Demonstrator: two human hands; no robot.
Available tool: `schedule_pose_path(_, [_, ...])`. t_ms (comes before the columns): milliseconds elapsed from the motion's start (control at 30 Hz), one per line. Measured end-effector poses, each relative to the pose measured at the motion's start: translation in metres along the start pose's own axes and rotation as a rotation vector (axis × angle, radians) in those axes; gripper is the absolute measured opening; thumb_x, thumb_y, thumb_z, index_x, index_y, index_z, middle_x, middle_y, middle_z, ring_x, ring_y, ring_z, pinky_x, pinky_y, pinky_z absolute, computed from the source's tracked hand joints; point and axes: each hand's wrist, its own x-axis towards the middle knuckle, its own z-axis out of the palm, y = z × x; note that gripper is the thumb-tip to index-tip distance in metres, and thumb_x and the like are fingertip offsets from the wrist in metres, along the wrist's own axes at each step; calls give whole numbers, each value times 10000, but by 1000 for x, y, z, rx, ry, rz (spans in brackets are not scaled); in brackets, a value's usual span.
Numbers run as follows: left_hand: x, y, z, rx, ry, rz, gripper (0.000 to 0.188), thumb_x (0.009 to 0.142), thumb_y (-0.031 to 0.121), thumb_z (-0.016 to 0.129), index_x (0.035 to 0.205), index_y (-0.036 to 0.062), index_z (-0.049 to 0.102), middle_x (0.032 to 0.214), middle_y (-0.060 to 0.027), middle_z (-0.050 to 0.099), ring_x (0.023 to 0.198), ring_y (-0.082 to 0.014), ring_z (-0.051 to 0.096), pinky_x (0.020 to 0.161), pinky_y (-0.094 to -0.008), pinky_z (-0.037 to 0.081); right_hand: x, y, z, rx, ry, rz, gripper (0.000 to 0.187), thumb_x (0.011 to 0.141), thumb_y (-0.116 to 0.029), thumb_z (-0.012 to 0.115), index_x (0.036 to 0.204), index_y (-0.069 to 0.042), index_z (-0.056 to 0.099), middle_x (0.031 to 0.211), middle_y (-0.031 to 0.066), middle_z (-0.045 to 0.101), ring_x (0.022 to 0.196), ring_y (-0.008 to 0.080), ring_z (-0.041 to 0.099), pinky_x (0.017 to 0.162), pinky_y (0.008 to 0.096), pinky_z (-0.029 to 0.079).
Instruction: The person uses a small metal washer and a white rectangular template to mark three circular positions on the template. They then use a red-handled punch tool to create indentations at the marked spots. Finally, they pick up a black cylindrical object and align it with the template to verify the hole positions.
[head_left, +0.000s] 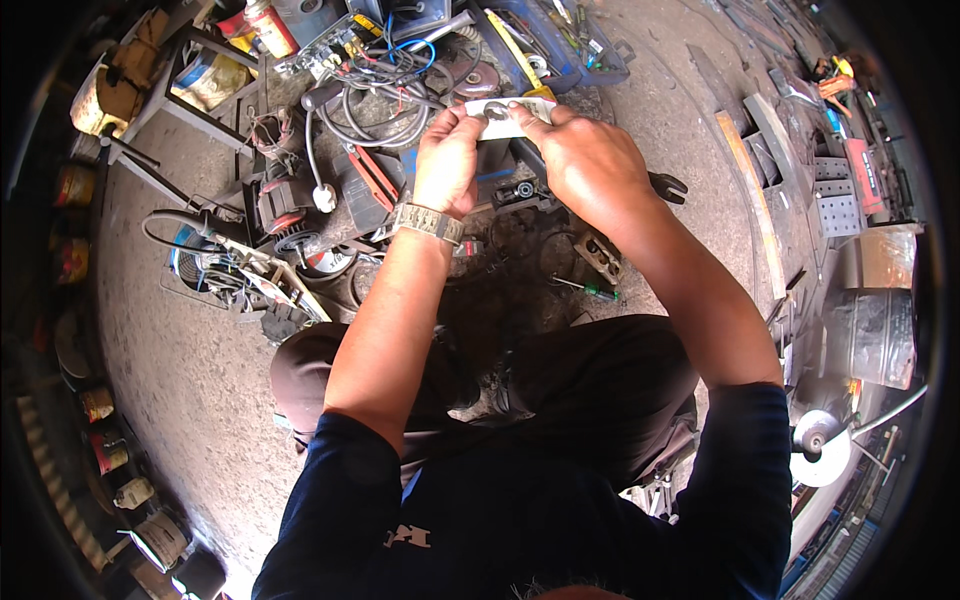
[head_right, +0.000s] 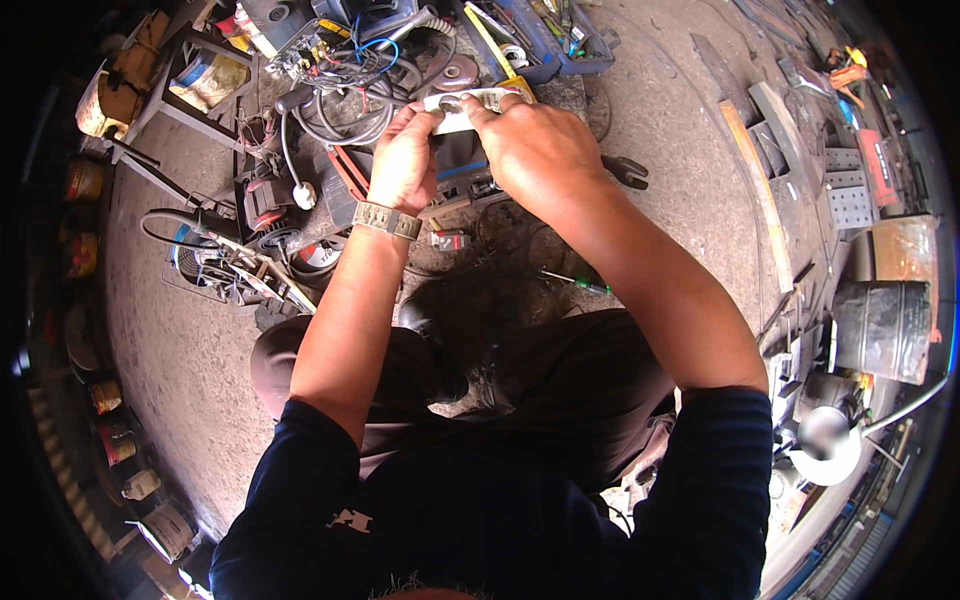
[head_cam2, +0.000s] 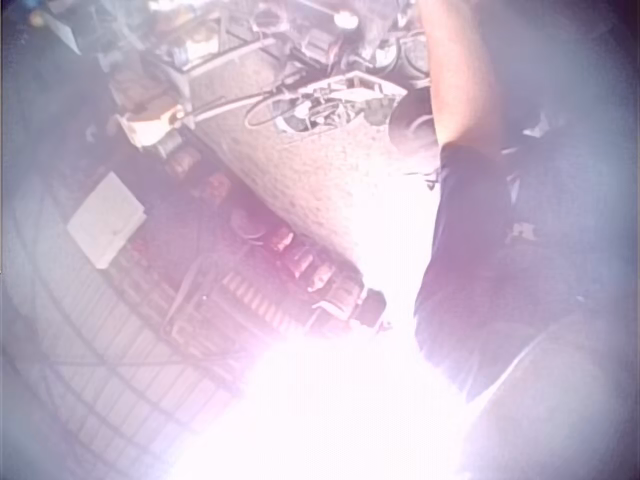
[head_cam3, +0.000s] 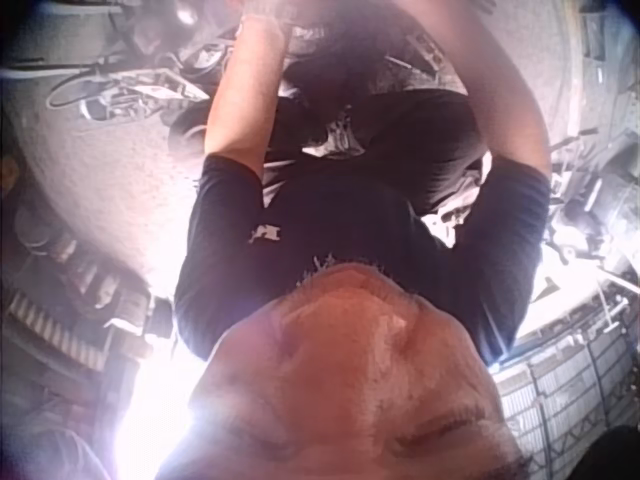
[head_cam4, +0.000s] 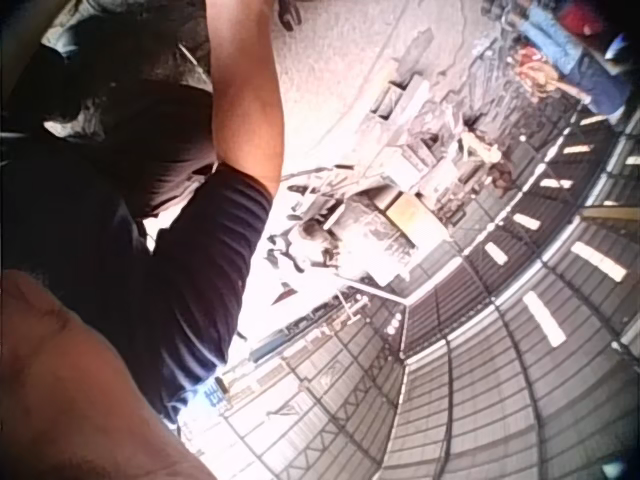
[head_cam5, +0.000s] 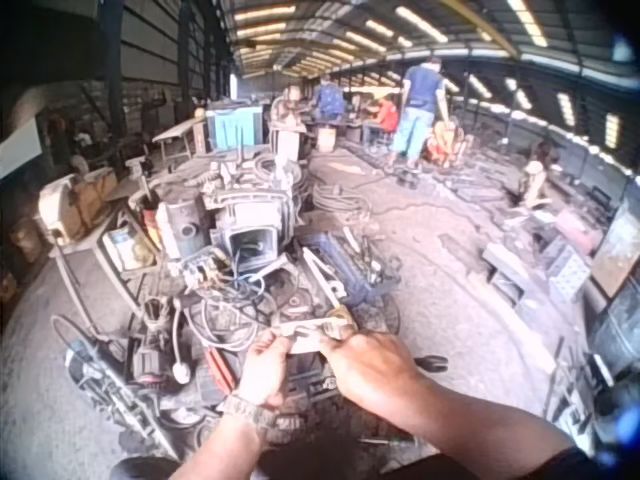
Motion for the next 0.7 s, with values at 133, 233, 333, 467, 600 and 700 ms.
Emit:
schedule_pose_path(133, [1, 2, 0, -16, 25, -9, 109, 945, -1, 645, 1034, 42, 691, 931, 2, 685, 834, -104, 596, 780, -263, 471, 1, 0, 4, -22, 29, 7, 550, 934, -45, 594, 1452, -221, 657, 1125, 157, 743, 882, 373, 755, 771, 489, 614])
schedule_pose_path(233, [1, -1, 4, 1, 43, 18, 102, 943, 0, 648, 1028, 37, 689, 930, -4, 684, 822, -105, 592, 775, -259, 468, -1, 7, 7, 2, 79, -12, 561, 935, -42, 594, 1452, -248, 655, 1101, 150, 742, 872, 374, 754, 761, 493, 614])
schedule_pose_path(333, [0, 0, 4, 4, 43, 34, 100, 945, 3, 653, 1033, 32, 689, 946, -14, 691, 836, -110, 601, 797, -261, 473, 2, 3, -7, 39, 119, 21, 515, 973, -95, 569, 1468, -219, 637, 1096, 184, 741, 878, 373, 764, 787, 496, 616])
schedule_pose_path(467, [-1, -2, 7, -14, 30, 24, 104, 949, 7, 661, 1046, 34, 689, 968, -22, 700, 875, -115, 616, 842, -271, 480, -2, 1, -3, -7, 51, 19, 507, 989, -111, 562, 1481, -217, 626, 1075, 181, 737, 887, 379, 765, 809, 505, 615])
schedule_pose_path(600, [-1, -4, 4, -1, 40, 35, 101, 955, 8, 657, 1046, 39, 688, 985, -23, 706, 898, -122, 624, 865, -275, 480, 3, 2, -16, -9, 44, 56, 448, 1053, -149, 513, 1475, -246, 630, 1105, 157, 749, 932, 358, 770, 811, 503, 617])
schedule_pose_path(700, [-2, -2, 8, -25, 35, 28, 95, 956, 5, 656, 1037, 44, 686, 987, -19, 704, 897, -122, 622, 865, -273, 477, 0, 1, -10, -17, -7, 50, 473, 1035, -127, 520, 1473, -265, 634, 1095, 150, 751, 922, 360, 769, 802, 496, 618])
